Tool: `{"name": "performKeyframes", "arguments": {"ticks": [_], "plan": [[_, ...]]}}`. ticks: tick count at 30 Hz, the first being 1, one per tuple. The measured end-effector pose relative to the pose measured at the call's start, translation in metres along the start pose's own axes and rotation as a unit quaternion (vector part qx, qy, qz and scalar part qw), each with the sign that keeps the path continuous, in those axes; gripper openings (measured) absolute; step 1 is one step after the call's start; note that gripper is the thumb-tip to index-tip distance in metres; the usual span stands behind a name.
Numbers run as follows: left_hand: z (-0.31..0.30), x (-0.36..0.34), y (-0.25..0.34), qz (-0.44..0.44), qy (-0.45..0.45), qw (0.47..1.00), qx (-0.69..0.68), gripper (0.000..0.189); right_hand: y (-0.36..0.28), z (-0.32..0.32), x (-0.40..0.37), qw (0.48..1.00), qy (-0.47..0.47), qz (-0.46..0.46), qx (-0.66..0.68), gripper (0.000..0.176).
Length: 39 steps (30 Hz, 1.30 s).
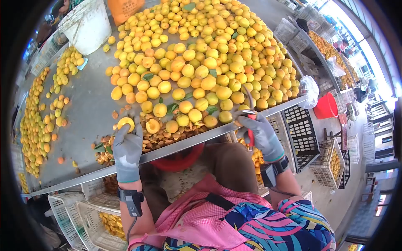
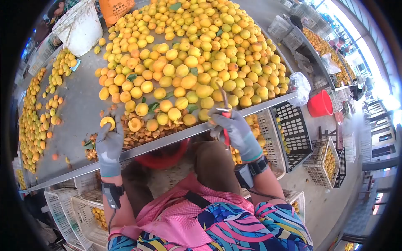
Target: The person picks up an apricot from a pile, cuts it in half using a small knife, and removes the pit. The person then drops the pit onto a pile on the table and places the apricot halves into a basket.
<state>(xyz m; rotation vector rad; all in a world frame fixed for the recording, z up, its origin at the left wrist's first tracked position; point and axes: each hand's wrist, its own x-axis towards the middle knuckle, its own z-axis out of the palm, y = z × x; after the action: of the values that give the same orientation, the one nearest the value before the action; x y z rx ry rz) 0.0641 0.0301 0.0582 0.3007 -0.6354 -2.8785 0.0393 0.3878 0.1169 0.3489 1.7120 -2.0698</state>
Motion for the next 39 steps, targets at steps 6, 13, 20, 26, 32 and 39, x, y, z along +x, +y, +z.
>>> {"name": "performKeyframes", "arguments": {"ticks": [6,13,20,26,32,39], "plan": [[-0.035,-0.046,0.044,0.005,0.026,1.000,-0.006,0.038,0.008,0.068,0.035,0.992,-0.091,-0.014,-0.091,0.027],[-0.058,-0.071,0.049,-0.008,0.060,0.998,0.011,0.036,0.025,0.090,0.051,0.988,-0.111,-0.010,-0.103,0.030],[-0.037,-0.076,0.040,-0.068,-0.040,0.993,-0.084,0.038,0.037,0.095,0.045,0.984,-0.167,0.056,-0.005,0.028],[0.009,-0.087,0.025,0.164,0.045,0.798,0.578,0.043,0.042,0.109,0.035,0.968,-0.238,0.066,-0.048,0.034],[0.031,-0.098,0.023,0.293,-0.026,0.660,0.692,0.048,0.043,0.106,0.029,0.957,-0.278,0.084,0.001,0.037],[0.051,-0.099,0.006,0.264,-0.083,0.612,0.741,0.053,0.049,0.128,0.013,0.926,-0.342,0.119,0.104,0.041]]}}
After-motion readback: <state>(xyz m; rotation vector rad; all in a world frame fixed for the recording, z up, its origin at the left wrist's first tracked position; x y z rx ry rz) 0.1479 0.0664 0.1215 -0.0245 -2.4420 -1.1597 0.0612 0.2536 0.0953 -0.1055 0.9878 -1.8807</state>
